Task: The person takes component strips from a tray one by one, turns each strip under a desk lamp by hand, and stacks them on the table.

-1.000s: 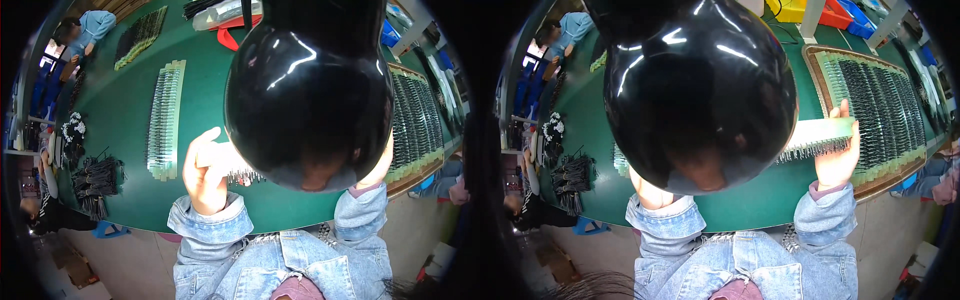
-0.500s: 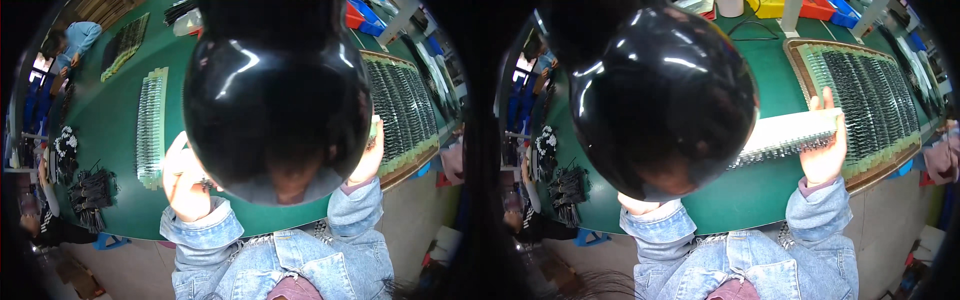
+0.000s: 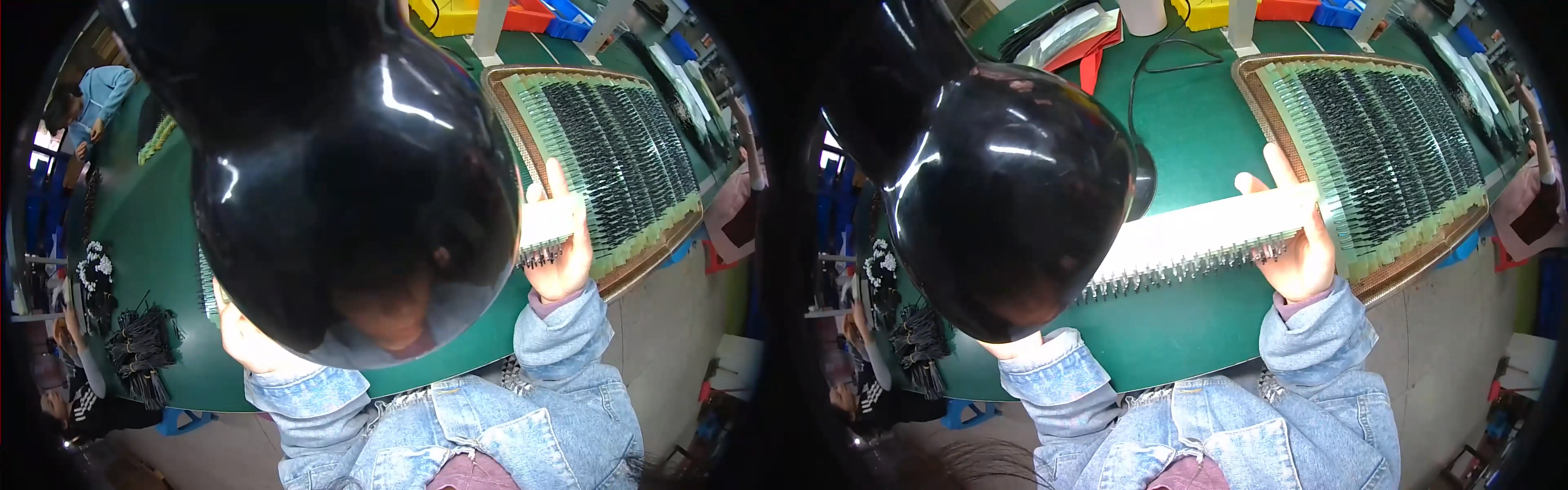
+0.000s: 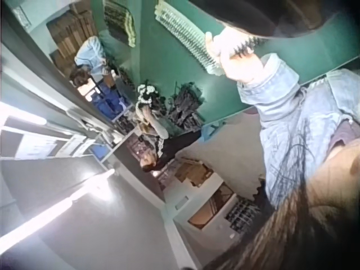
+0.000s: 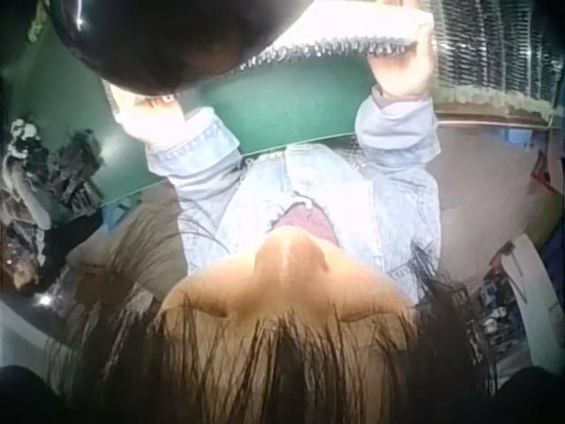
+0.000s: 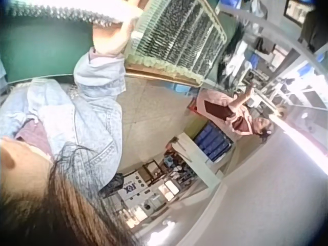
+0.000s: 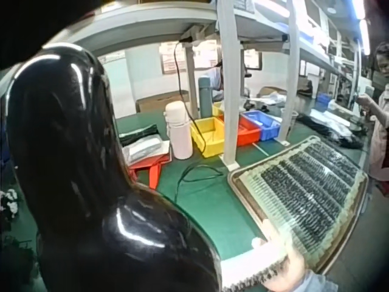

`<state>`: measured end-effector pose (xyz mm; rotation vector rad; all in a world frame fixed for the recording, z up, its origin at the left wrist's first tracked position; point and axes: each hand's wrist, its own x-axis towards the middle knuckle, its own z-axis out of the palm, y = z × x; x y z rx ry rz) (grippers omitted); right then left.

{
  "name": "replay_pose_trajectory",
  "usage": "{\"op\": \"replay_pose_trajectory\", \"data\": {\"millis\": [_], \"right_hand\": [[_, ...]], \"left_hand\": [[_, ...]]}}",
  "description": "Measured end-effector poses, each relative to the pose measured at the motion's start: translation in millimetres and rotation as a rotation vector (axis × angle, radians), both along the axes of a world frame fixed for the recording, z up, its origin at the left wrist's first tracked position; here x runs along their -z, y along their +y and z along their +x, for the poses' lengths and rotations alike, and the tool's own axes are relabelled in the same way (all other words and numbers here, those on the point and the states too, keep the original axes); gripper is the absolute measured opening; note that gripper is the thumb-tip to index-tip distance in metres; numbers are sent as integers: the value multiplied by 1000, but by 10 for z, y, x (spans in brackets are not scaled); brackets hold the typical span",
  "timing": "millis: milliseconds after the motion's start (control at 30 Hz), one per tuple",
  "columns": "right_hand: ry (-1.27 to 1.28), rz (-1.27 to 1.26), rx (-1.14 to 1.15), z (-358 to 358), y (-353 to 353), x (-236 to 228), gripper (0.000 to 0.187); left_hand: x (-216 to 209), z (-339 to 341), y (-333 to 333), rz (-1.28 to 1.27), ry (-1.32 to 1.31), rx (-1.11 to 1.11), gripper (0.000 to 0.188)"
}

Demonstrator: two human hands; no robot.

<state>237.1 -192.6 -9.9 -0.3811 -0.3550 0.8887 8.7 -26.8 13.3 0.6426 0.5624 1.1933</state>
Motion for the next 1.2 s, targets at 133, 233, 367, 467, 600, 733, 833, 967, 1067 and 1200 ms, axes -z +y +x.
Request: {"op": "replay_pose_trajectory", "data": {"millis": [133,233,367,467,600,733,833,967,1067,1200], "right_hand": [[-54,-41,-33,-4,-8,24,67],[-108,-91,2,22,-29,119,58],[88,-199,152,-37,9,81,49],[79,-210,112,61,-45,95,45],[147,-172,68,66,-60,131,44],[253,-159,66,-7,-29,73,46],[197,-131,27,29,-84,119,48],[163,-239,100,-10,-76,71,50],[194,-218,54,23,-94,89,50],[185,-192,30,22,-74,115,49]], "left_hand": [[54,-80,39,85,-20,46,42],[17,-107,43,48,19,-23,39],[-66,-189,55,-28,40,-118,36],[-165,-28,2,-238,54,-198,34],[187,-173,126,-268,24,-133,28],[420,-481,232,248,106,239,20],[160,-271,109,177,305,309,23],[56,-232,49,229,656,117,25],[-29,-174,19,158,552,130,22],[-79,-173,18,57,398,137,17]]}}
